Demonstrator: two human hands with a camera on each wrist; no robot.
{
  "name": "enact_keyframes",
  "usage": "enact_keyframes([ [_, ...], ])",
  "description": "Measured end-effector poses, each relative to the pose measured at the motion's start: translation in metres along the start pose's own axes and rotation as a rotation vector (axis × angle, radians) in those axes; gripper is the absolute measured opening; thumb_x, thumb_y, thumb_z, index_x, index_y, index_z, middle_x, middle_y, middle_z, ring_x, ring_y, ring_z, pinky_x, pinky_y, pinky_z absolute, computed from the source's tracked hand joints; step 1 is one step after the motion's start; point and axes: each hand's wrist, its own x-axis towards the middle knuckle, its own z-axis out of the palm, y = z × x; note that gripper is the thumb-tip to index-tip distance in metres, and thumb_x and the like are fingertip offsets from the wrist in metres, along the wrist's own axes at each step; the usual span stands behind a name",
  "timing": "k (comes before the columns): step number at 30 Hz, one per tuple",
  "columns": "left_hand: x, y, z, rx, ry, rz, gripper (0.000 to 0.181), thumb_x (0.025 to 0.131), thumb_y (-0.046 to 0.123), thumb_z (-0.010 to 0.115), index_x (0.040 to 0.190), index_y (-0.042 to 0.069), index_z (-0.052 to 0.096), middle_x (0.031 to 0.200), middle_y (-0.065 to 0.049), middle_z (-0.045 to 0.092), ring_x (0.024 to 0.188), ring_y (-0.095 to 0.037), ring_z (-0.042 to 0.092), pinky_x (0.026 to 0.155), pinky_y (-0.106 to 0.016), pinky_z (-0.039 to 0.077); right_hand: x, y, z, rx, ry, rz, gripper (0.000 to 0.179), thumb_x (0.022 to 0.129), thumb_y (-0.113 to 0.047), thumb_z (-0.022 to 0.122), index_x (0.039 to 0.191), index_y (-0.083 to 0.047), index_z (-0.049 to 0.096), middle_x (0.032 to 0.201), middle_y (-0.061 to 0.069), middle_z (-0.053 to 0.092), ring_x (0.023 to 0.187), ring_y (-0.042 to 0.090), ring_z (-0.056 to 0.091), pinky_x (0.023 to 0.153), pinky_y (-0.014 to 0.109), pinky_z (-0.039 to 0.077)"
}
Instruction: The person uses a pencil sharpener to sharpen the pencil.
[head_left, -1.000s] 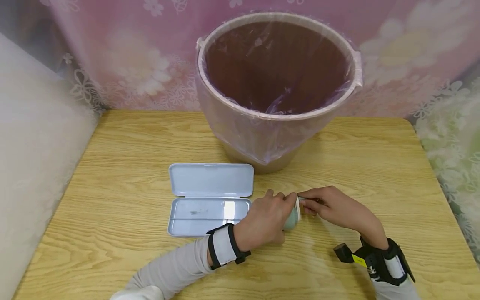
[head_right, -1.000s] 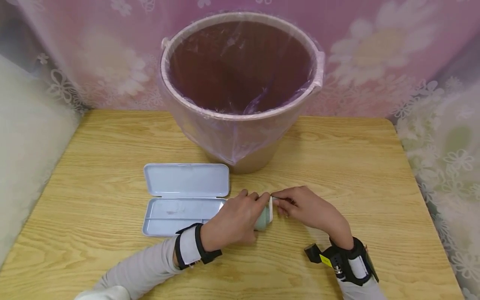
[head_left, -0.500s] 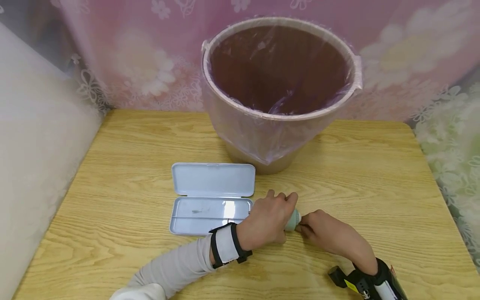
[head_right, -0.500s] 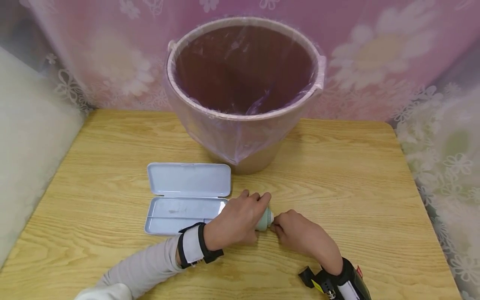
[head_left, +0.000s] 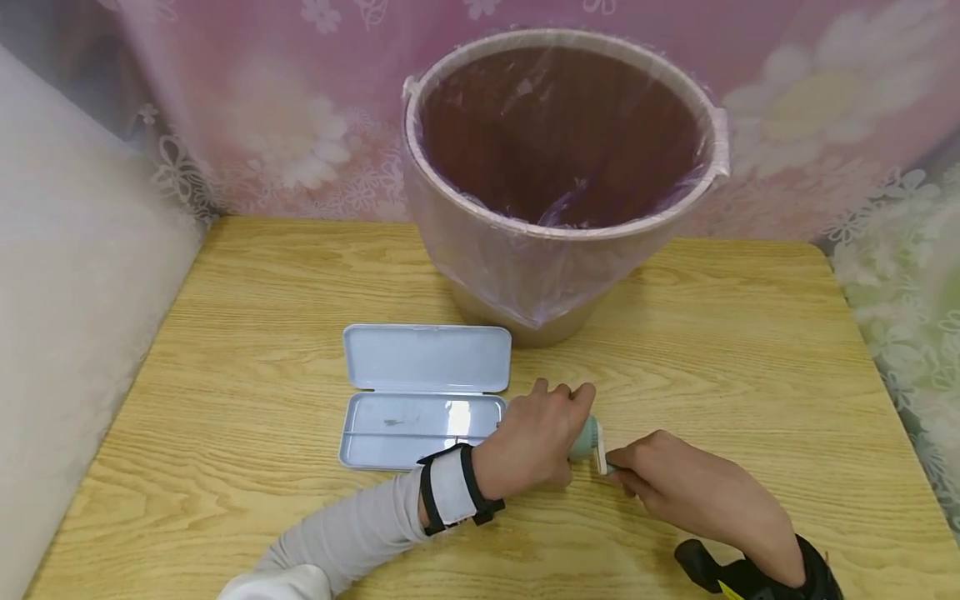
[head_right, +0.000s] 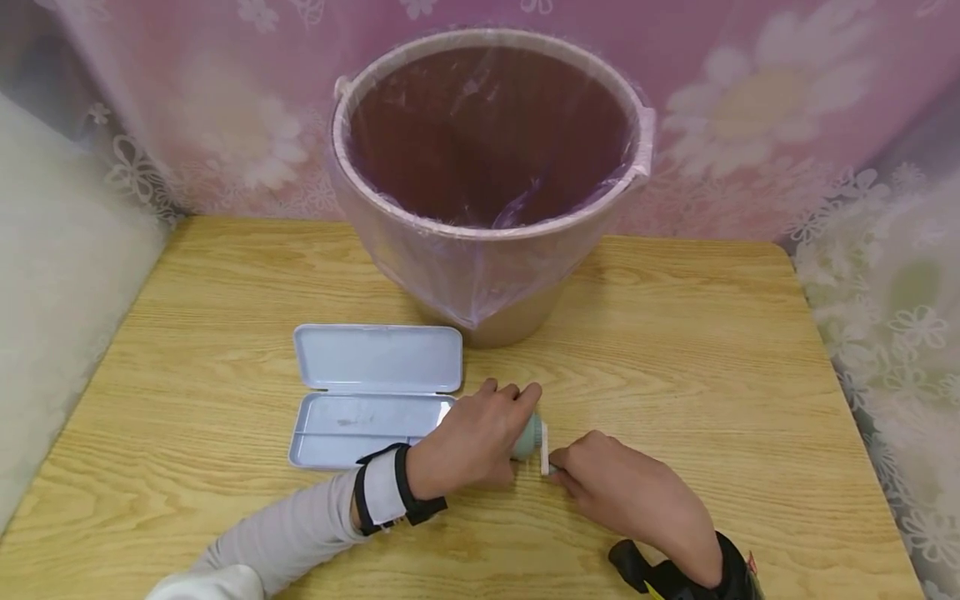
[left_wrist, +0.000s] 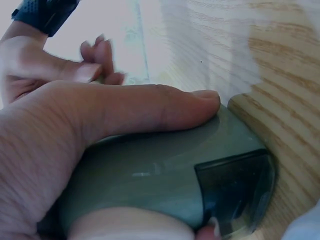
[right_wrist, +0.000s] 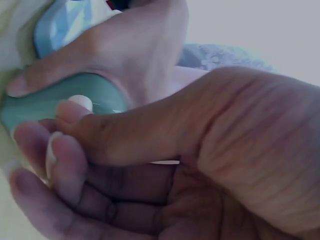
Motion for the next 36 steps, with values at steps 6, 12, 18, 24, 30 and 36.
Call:
enact_keyframes([
  [6, -0.002, 0.0, -0.002, 0.002, -0.013, -0.005, 0.049, 0.068, 0.023, 0.085, 0.098, 0.013, 0.048, 0.076, 0.002, 0.058, 0.07, -0.017, 0.055, 0.044, -0.022, 0.041, -0.005, -0.007, -0.013, -0.068, 0.049, 0.01, 0.015, 0.102, -0.011, 0.059, 0.091, -0.02, 0.065, 0.067, -0.016, 0.045, 0.057, -0.004, 0.036, 0.057, 0.02, 0.037],
  [12, -0.002, 0.0, -0.004, -0.005, -0.034, -0.009, 0.049, 0.068, 0.023, 0.084, 0.099, 0.013, 0.047, 0.079, 0.002, 0.058, 0.073, -0.017, 0.057, 0.046, -0.022, 0.043, -0.001, -0.006, -0.023, -0.191, 0.154, 0.011, 0.012, 0.099, -0.009, 0.063, 0.107, -0.009, 0.071, 0.077, -0.013, 0.06, 0.064, -0.006, 0.047, 0.058, 0.02, 0.043],
  [18, -0.002, 0.0, -0.004, -0.004, -0.032, -0.006, 0.052, 0.068, 0.024, 0.085, 0.103, 0.013, 0.049, 0.081, 0.002, 0.06, 0.075, -0.017, 0.057, 0.048, -0.023, 0.046, 0.009, -0.004, -0.03, -0.229, 0.227, 0.005, 0.017, 0.098, -0.006, 0.064, 0.113, -0.004, 0.072, 0.08, -0.01, 0.062, 0.065, -0.005, 0.047, 0.059, 0.02, 0.044],
  [24, -0.003, -0.001, -0.005, 0.006, -0.036, -0.012, 0.052, 0.067, 0.024, 0.085, 0.104, 0.013, 0.05, 0.081, 0.002, 0.061, 0.076, -0.018, 0.059, 0.049, -0.024, 0.047, 0.019, 0.004, -0.032, -0.192, 0.246, -0.016, 0.021, 0.098, -0.004, 0.063, 0.117, -0.001, 0.072, 0.085, -0.005, 0.067, 0.066, -0.004, 0.047, 0.06, 0.021, 0.044],
  [30, -0.001, -0.001, -0.003, -0.001, -0.061, -0.014, 0.056, 0.068, 0.027, 0.086, 0.11, 0.013, 0.052, 0.085, 0.001, 0.063, 0.08, -0.019, 0.06, 0.05, -0.023, 0.048, 0.032, 0.016, -0.028, -0.221, 0.27, -0.005, 0.021, 0.097, -0.005, 0.064, 0.116, 0.0, 0.073, 0.091, -0.001, 0.068, 0.071, 0.004, 0.054, 0.065, 0.026, 0.049],
  [36, 0.002, 0.0, -0.003, -0.002, -0.085, -0.009, 0.06, 0.069, 0.029, 0.087, 0.115, 0.013, 0.052, 0.091, 0.001, 0.065, 0.083, -0.019, 0.061, 0.053, -0.024, 0.05, 0.041, 0.03, -0.021, -0.205, 0.267, -0.062, 0.013, 0.094, -0.001, 0.067, 0.103, -0.003, 0.077, 0.096, 0.002, 0.066, 0.08, 0.013, 0.063, 0.067, 0.027, 0.052],
])
